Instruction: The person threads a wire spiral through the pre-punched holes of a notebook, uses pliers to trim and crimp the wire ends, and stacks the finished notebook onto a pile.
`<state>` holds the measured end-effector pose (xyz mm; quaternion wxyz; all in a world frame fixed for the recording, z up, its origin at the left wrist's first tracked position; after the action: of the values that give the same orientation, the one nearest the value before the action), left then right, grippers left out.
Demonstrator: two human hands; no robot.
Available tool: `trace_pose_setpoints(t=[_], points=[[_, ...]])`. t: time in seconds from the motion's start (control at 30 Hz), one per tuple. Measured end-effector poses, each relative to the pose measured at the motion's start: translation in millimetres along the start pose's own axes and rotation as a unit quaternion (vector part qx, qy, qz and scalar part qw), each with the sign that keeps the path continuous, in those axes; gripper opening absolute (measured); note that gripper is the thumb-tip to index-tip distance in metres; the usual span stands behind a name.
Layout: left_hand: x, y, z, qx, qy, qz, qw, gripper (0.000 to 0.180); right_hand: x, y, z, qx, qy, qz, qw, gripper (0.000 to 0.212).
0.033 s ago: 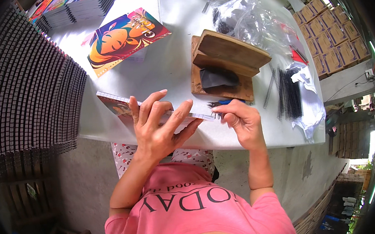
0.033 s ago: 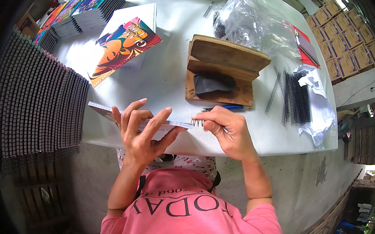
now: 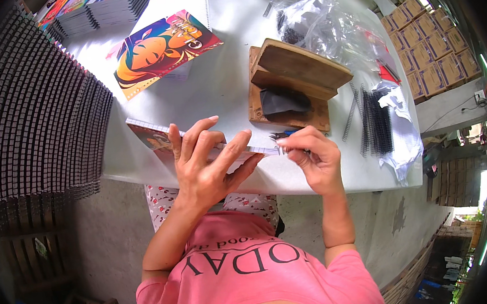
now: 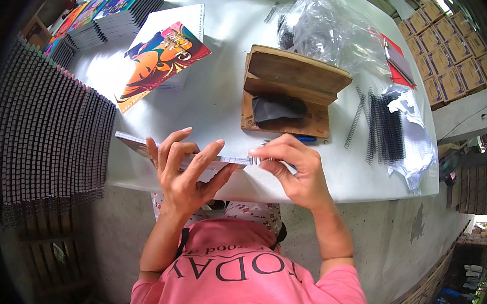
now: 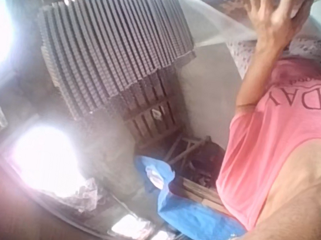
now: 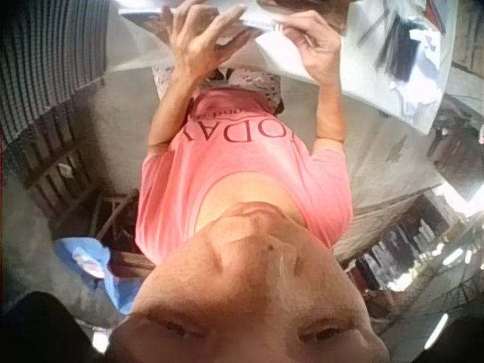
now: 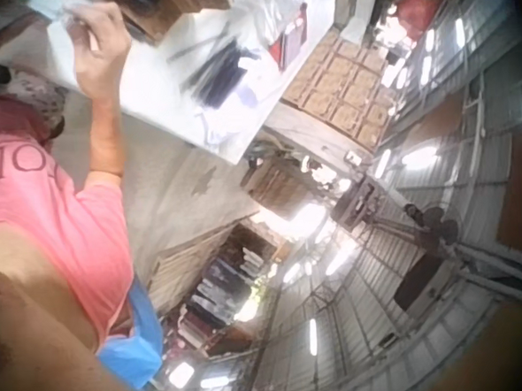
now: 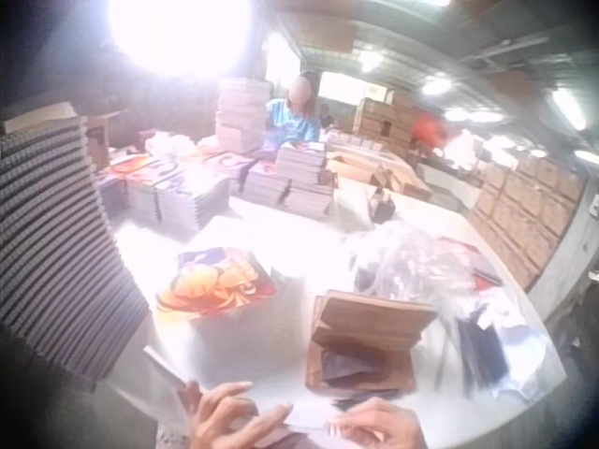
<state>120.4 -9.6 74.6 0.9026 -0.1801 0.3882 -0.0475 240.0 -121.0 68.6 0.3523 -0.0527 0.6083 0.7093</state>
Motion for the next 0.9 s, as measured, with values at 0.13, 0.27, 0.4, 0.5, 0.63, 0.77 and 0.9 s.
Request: trace_pose_setpoints(t=[0.13, 0.27, 0.4, 0.5, 0.63, 0.77, 0.9], points=[[-1, 3, 3, -0.013, 0.018, -0.030, 0.999, 0.033, 1, 1, -2, 0.024, 0.067, 0.003, 0.997, 0.018], [0, 3, 1, -0.007, 0.004, -0.006, 1.000, 0.036, 18, -20, -8, 0.145, 0.110, 0.084, 0.980, 0.027], [-3, 4, -3, -0.021, -0.013, 0.022, 0.999, 0.040, 5, 0, -1, 0.116, 0.029, -0.013, 0.993, 0.027], [-3, 10, -7, -0.032, -0.019, 0.036, 0.999, 0.041, -1, 16, -6, 0.007, -0.015, -0.081, 0.997, 0.023], [-3, 15, -4, -0.041, -0.016, 0.015, 0.999, 0.041, 17, -19, -6, 0.175, 0.138, 0.050, 0.973, 0.019], [-2, 18, 0, -0.015, 0.020, -0.045, 0.999, 0.045, -21, -29, 32, 0.024, 0.084, -0.186, 0.979, 0.024], [-5, 16, -1, 0.013, 0.037, -0.073, 0.997, 0.044, -36, -108, 24, 0.040, 0.060, -0.330, 0.941, 0.038]])
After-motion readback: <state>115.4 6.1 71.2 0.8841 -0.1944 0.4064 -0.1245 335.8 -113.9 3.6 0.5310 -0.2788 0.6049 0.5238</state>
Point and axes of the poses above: each hand's wrist, its own z-axis towards the middle knuckle, its own x-axis out of the palm, y = z × x, the point moved 10 cm from there along z, towards the middle knuckle, and after that the axes turned 11 degrees about y, right-handed, at the moved point
